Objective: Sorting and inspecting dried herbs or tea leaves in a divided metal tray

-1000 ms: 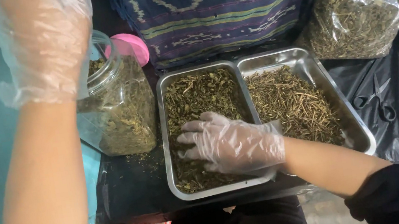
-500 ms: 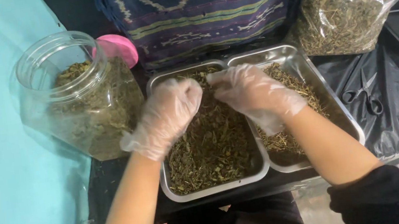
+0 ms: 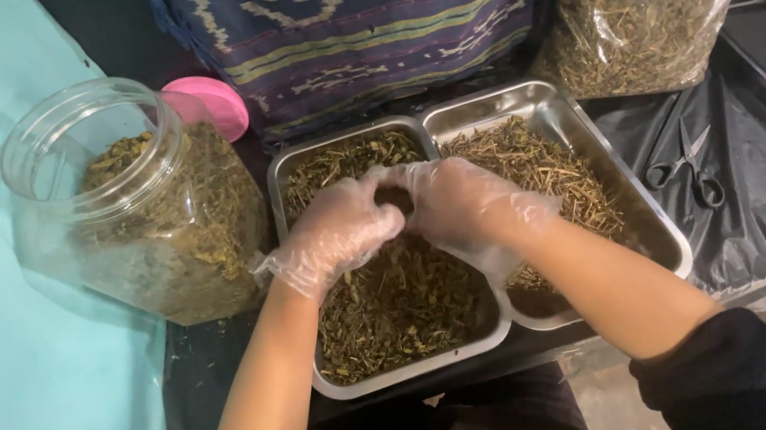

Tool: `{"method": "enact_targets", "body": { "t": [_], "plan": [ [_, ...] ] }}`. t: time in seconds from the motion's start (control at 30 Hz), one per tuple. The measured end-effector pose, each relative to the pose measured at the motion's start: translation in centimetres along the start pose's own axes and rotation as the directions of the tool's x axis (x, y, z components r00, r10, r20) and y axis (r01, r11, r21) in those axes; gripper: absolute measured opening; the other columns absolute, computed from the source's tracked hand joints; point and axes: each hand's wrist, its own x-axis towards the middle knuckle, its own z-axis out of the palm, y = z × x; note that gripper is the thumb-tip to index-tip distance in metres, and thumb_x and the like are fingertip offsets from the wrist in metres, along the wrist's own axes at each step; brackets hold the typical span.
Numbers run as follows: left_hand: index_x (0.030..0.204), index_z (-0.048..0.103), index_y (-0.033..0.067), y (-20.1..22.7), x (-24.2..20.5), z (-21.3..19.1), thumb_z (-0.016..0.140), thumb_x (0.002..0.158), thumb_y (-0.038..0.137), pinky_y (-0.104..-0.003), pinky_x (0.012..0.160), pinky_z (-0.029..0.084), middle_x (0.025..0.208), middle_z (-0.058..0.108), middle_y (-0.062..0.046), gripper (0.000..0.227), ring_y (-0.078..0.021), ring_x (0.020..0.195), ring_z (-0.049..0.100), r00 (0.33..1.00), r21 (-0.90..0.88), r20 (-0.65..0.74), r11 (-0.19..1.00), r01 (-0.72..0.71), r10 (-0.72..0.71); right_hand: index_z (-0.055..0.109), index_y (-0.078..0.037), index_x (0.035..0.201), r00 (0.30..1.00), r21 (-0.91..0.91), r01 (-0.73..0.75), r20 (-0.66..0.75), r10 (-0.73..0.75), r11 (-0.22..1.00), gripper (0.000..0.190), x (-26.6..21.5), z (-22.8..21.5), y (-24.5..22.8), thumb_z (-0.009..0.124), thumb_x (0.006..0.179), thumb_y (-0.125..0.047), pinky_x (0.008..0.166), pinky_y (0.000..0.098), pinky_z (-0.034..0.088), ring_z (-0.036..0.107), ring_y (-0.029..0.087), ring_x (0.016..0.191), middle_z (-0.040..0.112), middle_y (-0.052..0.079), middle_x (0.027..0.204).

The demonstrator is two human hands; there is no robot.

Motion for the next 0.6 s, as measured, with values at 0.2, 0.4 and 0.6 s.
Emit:
{"method": "enact_targets", "body": {
  "t": [0.2, 0.4, 0.6],
  "plan": [
    [0.135, 0.055, 0.0124, -0.4, 1.0, 1.5, 0.084, 0.067, 0.027, -0.041, 0.089, 0.055, 0.100, 0.068, -0.016, 0.076, -0.0356, 0.098, 0.068, 0.997, -0.190, -0.042, 0.979, -0.066, 0.059, 0.050, -0.015, 0.140, 0.999, 0.213, -0.039, 0.006, 0.038, 0.976, 0.044, -1.2, -1.1, -0.6, 0.049, 0.097, -0.009, 0.087, 0.0348, 0.061, 0.066, 0.027, 0.110, 0.061, 0.016, 0.128],
    [0.125, 0.063, 0.0083, -3.0, 3.0, 3.3, 0.077, 0.074, 0.006, -0.039, 0.097, 0.051, 0.098, 0.070, -0.017, 0.053, -0.0353, 0.095, 0.068, 0.990, -0.312, -0.080, 0.941, -0.133, 0.114, 0.049, -0.014, 0.140, 0.998, 0.158, 0.015, -0.063, -0.005, 0.987, 0.044, -1.2, -0.9, 0.1, 0.043, 0.097, -0.006, 0.088, 0.0369, 0.060, 0.065, 0.029, 0.112, 0.060, 0.017, 0.127],
    [0.123, 0.059, 0.0024, -3.9, 4.1, 3.3, 0.065, 0.083, 0.008, -0.037, 0.080, 0.057, 0.102, 0.063, -0.021, 0.040, -0.0288, 0.088, 0.064, 0.993, -0.824, -0.109, 0.555, -0.116, 0.046, 0.053, -0.016, 0.138, 0.990, 0.282, -0.015, -0.132, 0.054, 0.959, 0.042, -1.8, -1.3, 0.0, 0.042, 0.098, -0.008, 0.102, 0.0417, 0.051, 0.056, 0.029, 0.125, 0.058, 0.015, 0.133]
  ]
}}
